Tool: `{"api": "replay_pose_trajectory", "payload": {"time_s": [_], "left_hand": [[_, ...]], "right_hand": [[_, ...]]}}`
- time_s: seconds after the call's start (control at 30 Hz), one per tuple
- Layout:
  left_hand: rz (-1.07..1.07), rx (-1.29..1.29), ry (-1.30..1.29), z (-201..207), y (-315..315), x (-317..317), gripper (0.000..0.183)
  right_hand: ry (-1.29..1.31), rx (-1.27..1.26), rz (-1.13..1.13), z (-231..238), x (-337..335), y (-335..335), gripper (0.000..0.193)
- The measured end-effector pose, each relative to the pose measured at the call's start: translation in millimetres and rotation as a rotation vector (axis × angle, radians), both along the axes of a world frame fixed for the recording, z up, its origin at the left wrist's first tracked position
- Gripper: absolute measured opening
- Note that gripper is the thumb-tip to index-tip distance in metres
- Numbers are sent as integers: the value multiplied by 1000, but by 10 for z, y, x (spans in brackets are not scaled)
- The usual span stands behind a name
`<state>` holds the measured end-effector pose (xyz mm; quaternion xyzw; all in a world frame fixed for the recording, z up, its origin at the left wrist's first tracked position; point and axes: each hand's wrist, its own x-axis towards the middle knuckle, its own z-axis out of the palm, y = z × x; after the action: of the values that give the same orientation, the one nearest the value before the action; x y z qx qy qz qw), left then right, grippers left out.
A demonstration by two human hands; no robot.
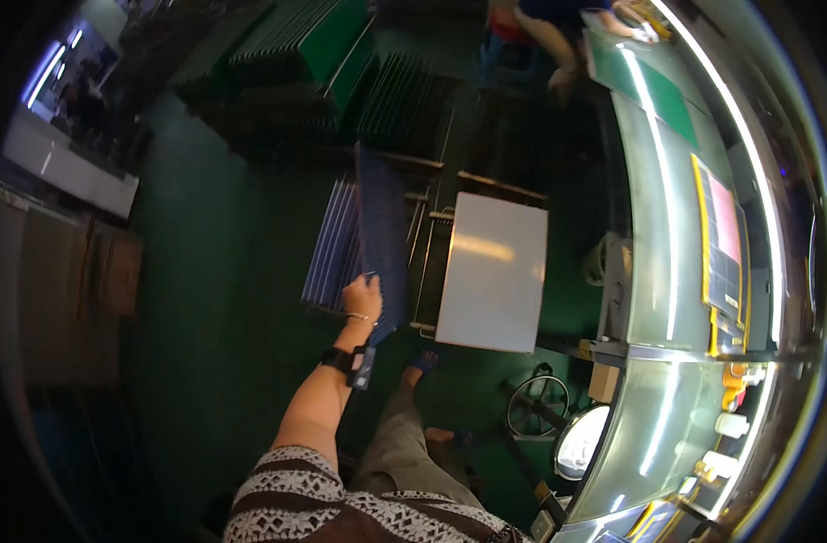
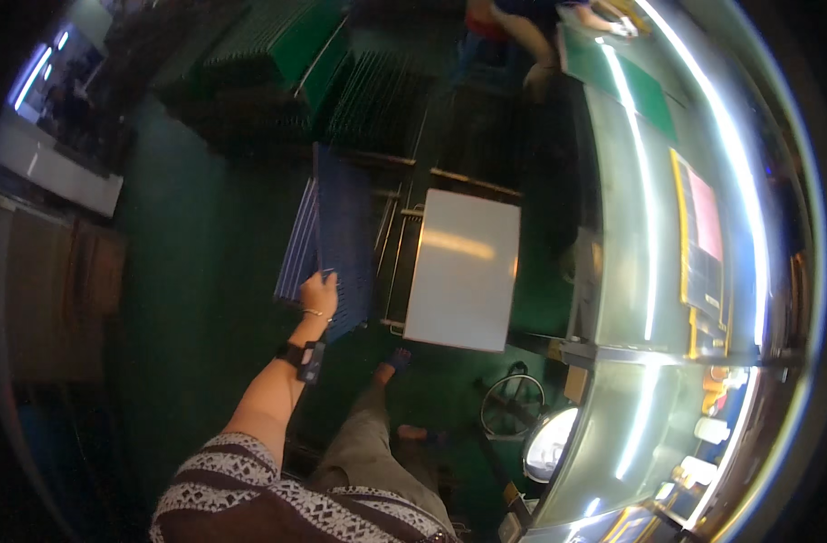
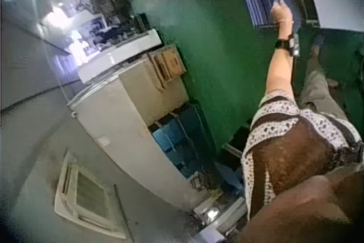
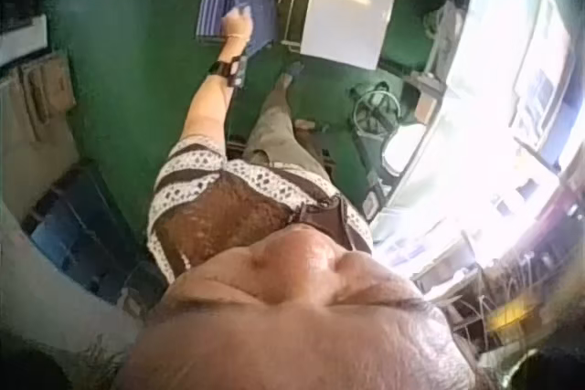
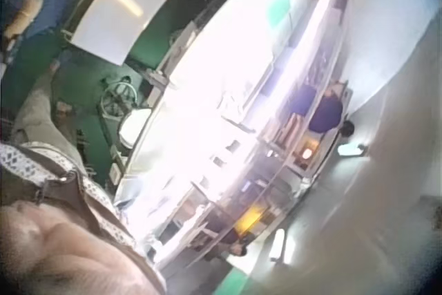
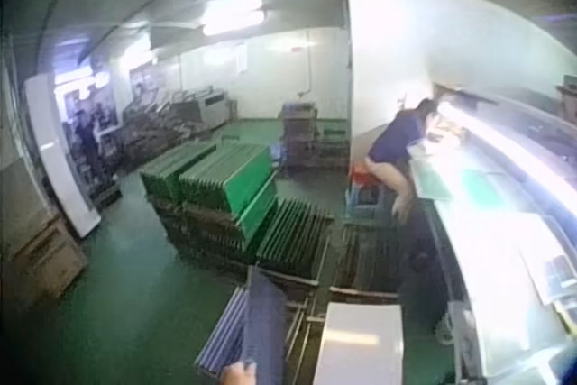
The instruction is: The recorder is picking up various plastic components, aligning them on a backboard, and placing them into a rack.
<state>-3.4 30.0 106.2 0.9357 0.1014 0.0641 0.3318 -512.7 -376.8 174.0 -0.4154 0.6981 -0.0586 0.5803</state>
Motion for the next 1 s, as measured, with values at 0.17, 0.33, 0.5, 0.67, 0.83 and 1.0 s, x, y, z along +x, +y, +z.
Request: {"api": "replay_pose_trajectory", "payload": {"time_s": [0.17,0.33,0.5,0.67,0.83,1.0], "left_hand": [[-56,-176,129,-574,-280,93,24],[-101,-154,165,-1041,-462,34,20],[-145,-173,199,-1459,-598,-82,21],[-173,-102,255,-1625,-789,-78,22],[-160,-72,308,-1617,-934,86,21],[-186,-55,336,-1626,-1042,192,20]], "right_hand": [[133,67,41,48,305,163,26],[231,107,30,116,406,225,26],[290,129,-5,207,356,284,25],[318,142,-42,285,297,348,25],[316,155,-77,326,240,420,25],[313,163,-111,389,164,493,25]]}}
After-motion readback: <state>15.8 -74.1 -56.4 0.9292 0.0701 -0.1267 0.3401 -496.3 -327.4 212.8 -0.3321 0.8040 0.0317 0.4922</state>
